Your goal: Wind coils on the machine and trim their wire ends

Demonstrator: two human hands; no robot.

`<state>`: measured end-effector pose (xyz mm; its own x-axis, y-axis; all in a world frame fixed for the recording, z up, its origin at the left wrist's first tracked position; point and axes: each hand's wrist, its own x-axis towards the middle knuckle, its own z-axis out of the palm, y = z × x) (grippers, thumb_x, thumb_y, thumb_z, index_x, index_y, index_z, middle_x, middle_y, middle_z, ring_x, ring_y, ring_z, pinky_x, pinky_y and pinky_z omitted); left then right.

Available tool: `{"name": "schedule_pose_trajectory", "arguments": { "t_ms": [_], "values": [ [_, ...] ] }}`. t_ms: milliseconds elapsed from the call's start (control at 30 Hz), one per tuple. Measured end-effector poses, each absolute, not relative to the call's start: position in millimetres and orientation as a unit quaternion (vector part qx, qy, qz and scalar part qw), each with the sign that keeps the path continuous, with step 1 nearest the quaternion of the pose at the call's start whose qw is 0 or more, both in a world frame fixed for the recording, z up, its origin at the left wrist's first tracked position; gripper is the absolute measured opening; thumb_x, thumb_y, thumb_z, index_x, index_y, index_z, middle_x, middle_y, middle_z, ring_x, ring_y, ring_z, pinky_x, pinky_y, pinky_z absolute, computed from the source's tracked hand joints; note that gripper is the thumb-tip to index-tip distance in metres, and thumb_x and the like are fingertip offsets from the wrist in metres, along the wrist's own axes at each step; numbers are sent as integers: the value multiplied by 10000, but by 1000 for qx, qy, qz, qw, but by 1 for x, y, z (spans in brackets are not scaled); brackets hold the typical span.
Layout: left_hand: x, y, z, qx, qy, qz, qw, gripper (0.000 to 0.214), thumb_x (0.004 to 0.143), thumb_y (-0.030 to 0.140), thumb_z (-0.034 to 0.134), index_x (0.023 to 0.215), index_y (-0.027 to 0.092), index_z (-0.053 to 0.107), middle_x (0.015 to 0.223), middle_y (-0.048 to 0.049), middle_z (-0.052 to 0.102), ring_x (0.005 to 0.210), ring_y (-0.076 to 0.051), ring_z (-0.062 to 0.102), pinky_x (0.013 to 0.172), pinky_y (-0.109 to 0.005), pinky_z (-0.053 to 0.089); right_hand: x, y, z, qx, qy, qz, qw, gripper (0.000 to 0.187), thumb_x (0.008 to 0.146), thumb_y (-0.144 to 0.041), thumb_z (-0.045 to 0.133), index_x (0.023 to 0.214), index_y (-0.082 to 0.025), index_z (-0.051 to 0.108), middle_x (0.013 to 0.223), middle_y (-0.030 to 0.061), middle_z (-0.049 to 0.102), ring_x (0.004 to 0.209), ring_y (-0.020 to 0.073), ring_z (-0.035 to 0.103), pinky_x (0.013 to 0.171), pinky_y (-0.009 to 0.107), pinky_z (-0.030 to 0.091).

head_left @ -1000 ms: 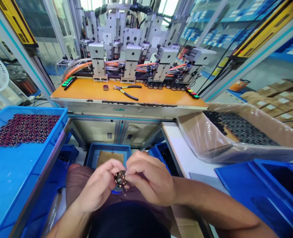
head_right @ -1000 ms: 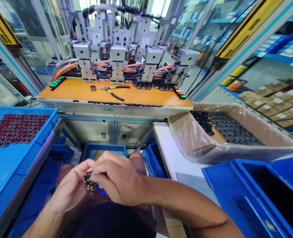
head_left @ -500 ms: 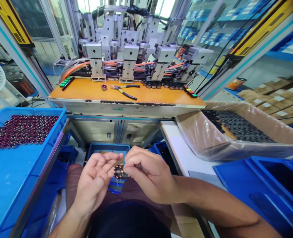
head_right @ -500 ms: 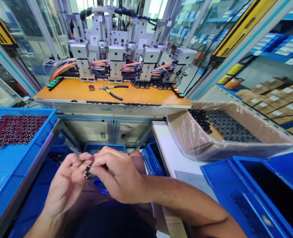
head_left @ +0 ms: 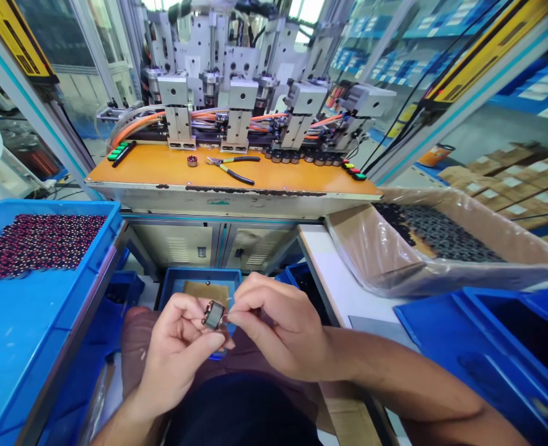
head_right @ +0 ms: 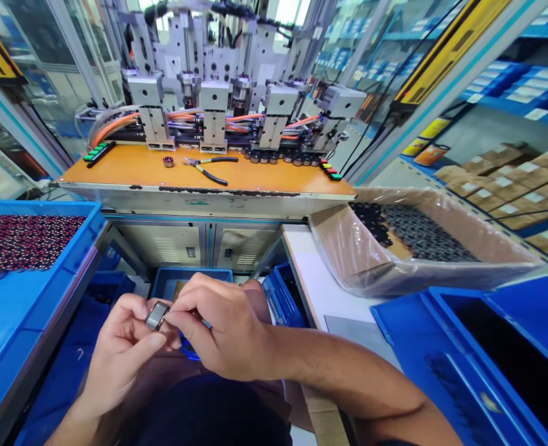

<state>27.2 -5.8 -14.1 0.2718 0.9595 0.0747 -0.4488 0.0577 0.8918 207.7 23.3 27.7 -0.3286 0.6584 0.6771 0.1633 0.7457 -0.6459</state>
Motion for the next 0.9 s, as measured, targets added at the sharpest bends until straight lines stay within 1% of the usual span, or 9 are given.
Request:
{"name": "schedule_pose_trajectory", "arguments": {
  "t_ms": [100, 233, 333, 400, 500, 600, 700, 800, 900],
  "values": [
    [28, -7, -13, 465, 285, 573, 612, 236, 806, 89, 725, 798, 196, 515, 1024, -12, 680, 756, -137, 712, 731, -300, 589, 206, 22, 26, -271, -771, 246, 521, 105, 926, -114, 565, 845, -169, 603, 733, 11, 628, 673, 104, 582, 628, 226, 502],
    [30, -8, -11, 496, 321, 617, 519, 249, 789, 60, 727, 746, 197, 523, 967, -8, 705, 772, -131, 691, 715, -266, 585, 203, 17, 27, -297, -746, 274, 528, 127, 916, -113, 576, 810, -166, 621, 714, 5, 615, 668, 100, 573, 623, 224, 484],
    [30, -7, -11, 503, 336, 641, 473, 300, 738, 19, 763, 867, 236, 600, 908, 7, 727, 836, -131, 701, 736, -219, 579, 201, 12, 29, -350, -698, 346, 521, 160, 904, -145, 598, 746, -159, 621, 689, -6, 593, 643, 91, 547, 601, 217, 448],
    [29, -7, -11, 512, 344, 639, 459, 374, 725, 10, 772, 978, 258, 653, 952, -2, 740, 892, -141, 719, 789, -226, 586, 200, 10, 30, -375, -645, 451, 491, 188, 894, -203, 613, 711, -156, 612, 661, -18, 570, 596, 80, 515, 557, 207, 423],
    [26, -5, -14, 528, 345, 618, 469, 329, 732, 24, 773, 965, 249, 716, 1130, -39, 732, 951, -188, 743, 850, -284, 600, 199, 8, 29, -377, -547, 622, 414, 237, 857, -321, 660, 703, -154, 594, 583, -45, 537, 507, 64, 471, 494, 193, 393],
    [22, -4, -19, 522, 325, 609, 500, 303, 728, 22, 778, 912, 259, 734, 1143, -32, 744, 964, -207, 750, 850, -305, 608, 198, 9, 26, -372, -480, 706, 364, 338, 763, -419, 763, 687, -149, 573, 526, -54, 537, 473, 58, 472, 484, 185, 390],
    [20, -3, -23, 515, 309, 611, 516, 324, 719, 24, 791, 905, 283, 739, 1097, -12, 771, 1057, -223, 725, 915, -337, 592, 197, 11, 21, -367, -458, 731, 348, 373, 691, -422, 829, 735, -144, 584, 567, -55, 563, 481, 56, 504, 485, 175, 427],
    [20, -2, -25, 503, 303, 608, 534, 323, 725, 47, 798, 925, 296, 749, 1123, -13, 774, 1148, -241, 687, 980, -382, 561, 195, 13, 16, -318, -482, 740, 345, 337, 756, -409, 781, 866, -130, 628, 634, -39, 588, 504, 65, 550, 503, 188, 483],
    [25, 6, -27, 447, 274, 616, 588, 152, 773, 213, 798, 897, 295, 771, 1121, -36, 778, 1146, -279, 686, 974, -458, 559, 193, 15, 8, -279, -548, 672, 413, 251, 828, -349, 710, 932, -131, 641, 684, -17, 616, 540, 73, 569, 527, 196, 502]
  ]
}}
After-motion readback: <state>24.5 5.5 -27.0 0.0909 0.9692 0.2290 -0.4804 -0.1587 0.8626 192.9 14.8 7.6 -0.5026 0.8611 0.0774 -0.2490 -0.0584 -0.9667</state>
